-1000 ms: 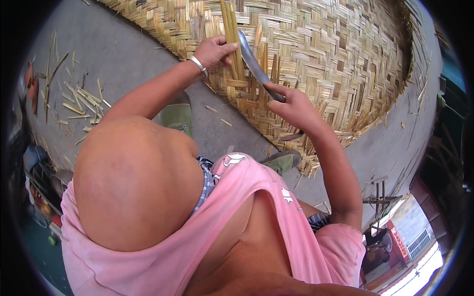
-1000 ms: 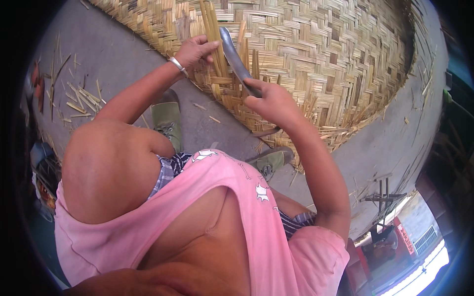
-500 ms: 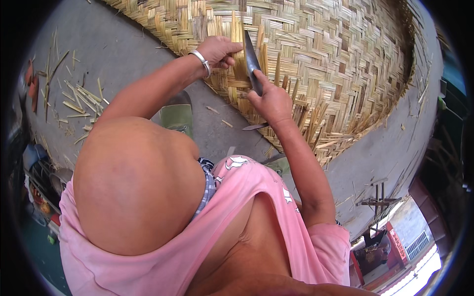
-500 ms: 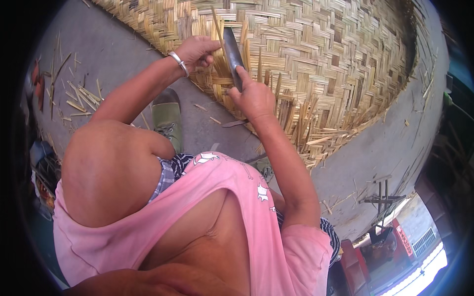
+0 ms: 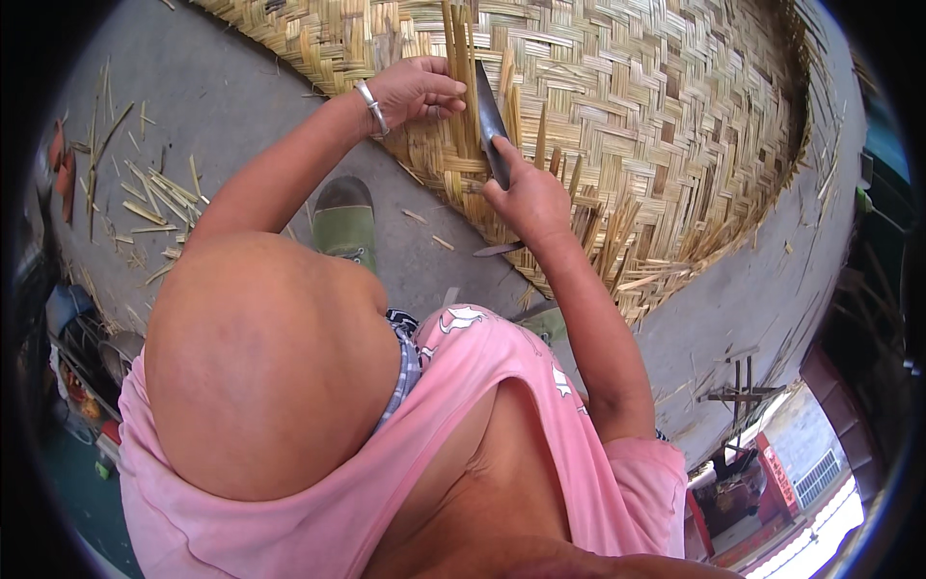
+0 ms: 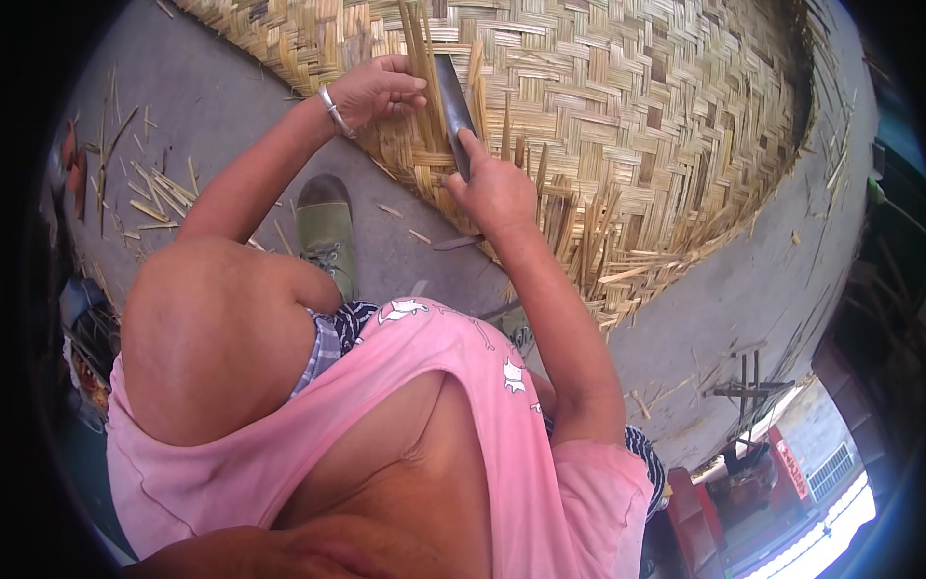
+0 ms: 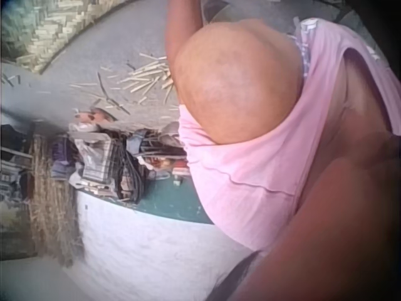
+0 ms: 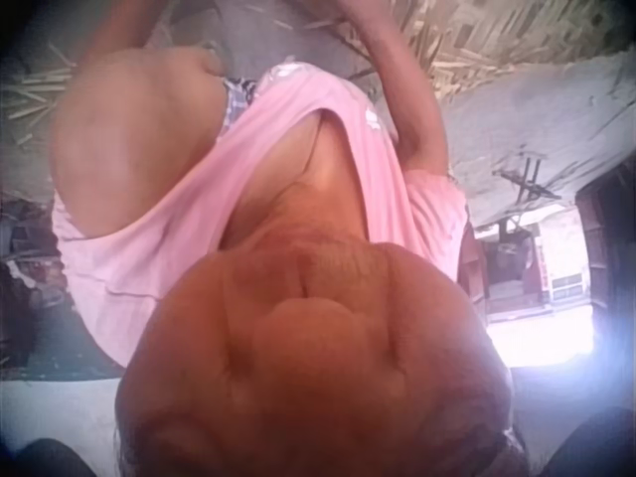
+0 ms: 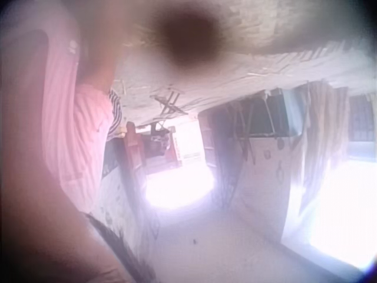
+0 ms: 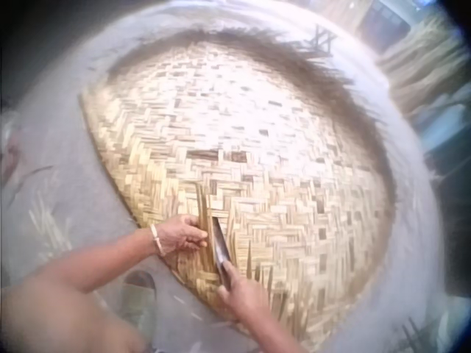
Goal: The person uses a curved knife to trim the edges of a large woven mat on the floor. They repeatedly strike and cut protruding fibers along the perimeter, occasionally adjusting the mat's position.
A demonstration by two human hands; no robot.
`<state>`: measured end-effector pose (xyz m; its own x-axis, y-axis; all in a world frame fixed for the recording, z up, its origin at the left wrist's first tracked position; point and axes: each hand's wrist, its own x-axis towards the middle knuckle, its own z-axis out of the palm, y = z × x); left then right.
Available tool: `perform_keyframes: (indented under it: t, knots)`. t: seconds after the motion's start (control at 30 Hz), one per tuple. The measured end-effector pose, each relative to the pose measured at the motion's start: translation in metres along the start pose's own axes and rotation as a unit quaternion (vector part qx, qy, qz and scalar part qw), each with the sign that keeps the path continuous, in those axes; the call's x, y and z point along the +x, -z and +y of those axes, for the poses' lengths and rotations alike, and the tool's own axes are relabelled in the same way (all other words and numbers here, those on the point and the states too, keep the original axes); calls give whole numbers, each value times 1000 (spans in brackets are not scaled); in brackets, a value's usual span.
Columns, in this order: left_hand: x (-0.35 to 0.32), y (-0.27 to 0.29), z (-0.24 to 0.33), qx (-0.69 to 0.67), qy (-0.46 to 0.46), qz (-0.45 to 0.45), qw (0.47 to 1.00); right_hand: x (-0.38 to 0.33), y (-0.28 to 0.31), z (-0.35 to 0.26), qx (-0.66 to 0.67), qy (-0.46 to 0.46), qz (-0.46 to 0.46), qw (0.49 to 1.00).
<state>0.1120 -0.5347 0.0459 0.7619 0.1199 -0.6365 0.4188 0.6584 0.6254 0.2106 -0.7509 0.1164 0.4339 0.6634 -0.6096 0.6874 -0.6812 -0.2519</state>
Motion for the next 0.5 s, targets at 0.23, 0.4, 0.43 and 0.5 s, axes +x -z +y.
perform_keyframes:
  t: [0.23, 0.4, 0.43, 0.5]
  knots:
    - [4, -14, 9, 82, 10, 73, 994, 0, 5, -5, 8, -16, -18, 1000]
    - [10, -16, 6, 95, 14, 123, 988, -2, 5, -8, 15, -16, -16, 1000]
    - [10, -14, 6, 81, 30, 119, 989, -2, 5, -8, 23, -16, -15, 1000]
    - [9, -11, 5, 53, 60, 110, 991, -2, 5, -7, 37, -15, -12, 999]
